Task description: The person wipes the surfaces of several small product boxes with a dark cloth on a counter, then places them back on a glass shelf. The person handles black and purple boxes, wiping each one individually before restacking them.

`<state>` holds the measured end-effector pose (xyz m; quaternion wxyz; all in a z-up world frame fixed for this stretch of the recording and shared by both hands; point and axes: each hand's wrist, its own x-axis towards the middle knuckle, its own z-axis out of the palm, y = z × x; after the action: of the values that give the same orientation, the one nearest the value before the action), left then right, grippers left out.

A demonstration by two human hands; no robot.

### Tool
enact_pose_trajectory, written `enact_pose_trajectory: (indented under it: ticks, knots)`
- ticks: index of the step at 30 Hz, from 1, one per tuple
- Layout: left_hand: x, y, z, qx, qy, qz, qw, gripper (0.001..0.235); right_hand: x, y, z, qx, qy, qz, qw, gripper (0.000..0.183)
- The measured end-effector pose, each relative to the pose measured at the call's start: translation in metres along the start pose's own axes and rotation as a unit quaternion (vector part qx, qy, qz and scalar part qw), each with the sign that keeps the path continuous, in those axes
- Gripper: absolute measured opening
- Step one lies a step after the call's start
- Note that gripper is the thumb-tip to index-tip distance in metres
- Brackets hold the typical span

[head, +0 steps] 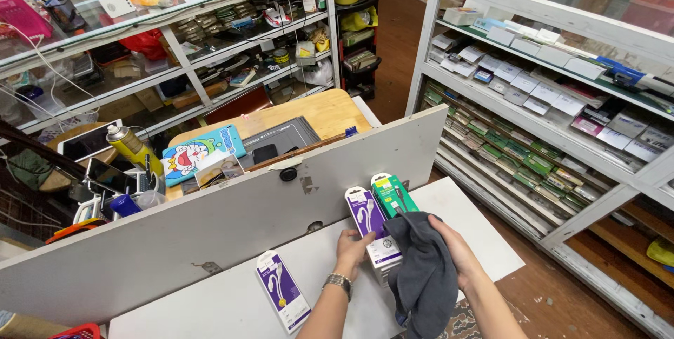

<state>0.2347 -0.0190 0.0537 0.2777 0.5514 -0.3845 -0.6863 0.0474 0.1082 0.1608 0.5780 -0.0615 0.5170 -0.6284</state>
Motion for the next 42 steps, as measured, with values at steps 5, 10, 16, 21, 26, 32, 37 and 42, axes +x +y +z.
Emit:
enact_pose_trajectory:
  ticks: [5,10,16,21,26,32,37,42]
  knots:
    - [-0.014,-0.002,-0.038,-0.139,-0.106,0.016,0.985,0.038,-0.004,0.011,0.025,0.007,-0.041,-0.053,0.998,0.045]
    - [-0.052,0.008,-0.049,-0.273,-0.095,0.079,0.954,0.048,-0.010,0.074,0.106,-0.441,-0.079,-0.326,0.833,0.051]
    - [-0.088,0.049,-0.093,-0.302,-0.015,0.097,0.948,0.053,-0.035,0.119,0.131,-0.611,-0.143,-0.516,0.584,0.051]
    - [-0.094,0.063,-0.129,-0.217,0.058,0.120,0.967,0.049,-0.027,0.131,0.106,-0.557,-0.177,-0.495,0.643,0.047]
    - [-0.093,0.047,-0.143,-0.025,0.075,0.274,0.959,0.046,-0.002,0.099,0.118,-0.341,-0.077,-0.235,0.907,0.028]
    - [-0.109,0.037,-0.103,0.216,0.147,0.314,0.913,0.048,-0.006,0.086,0.169,-0.245,-0.186,-0.296,0.904,0.021]
    - [-0.130,0.051,-0.097,0.194,0.131,0.302,0.924,0.040,-0.002,0.080,0.176,-0.322,-0.163,-0.349,0.865,0.022]
    - [-0.130,0.059,-0.103,0.182,0.118,0.314,0.924,0.039,-0.008,0.076,0.175,-0.276,-0.145,-0.296,0.903,0.025]
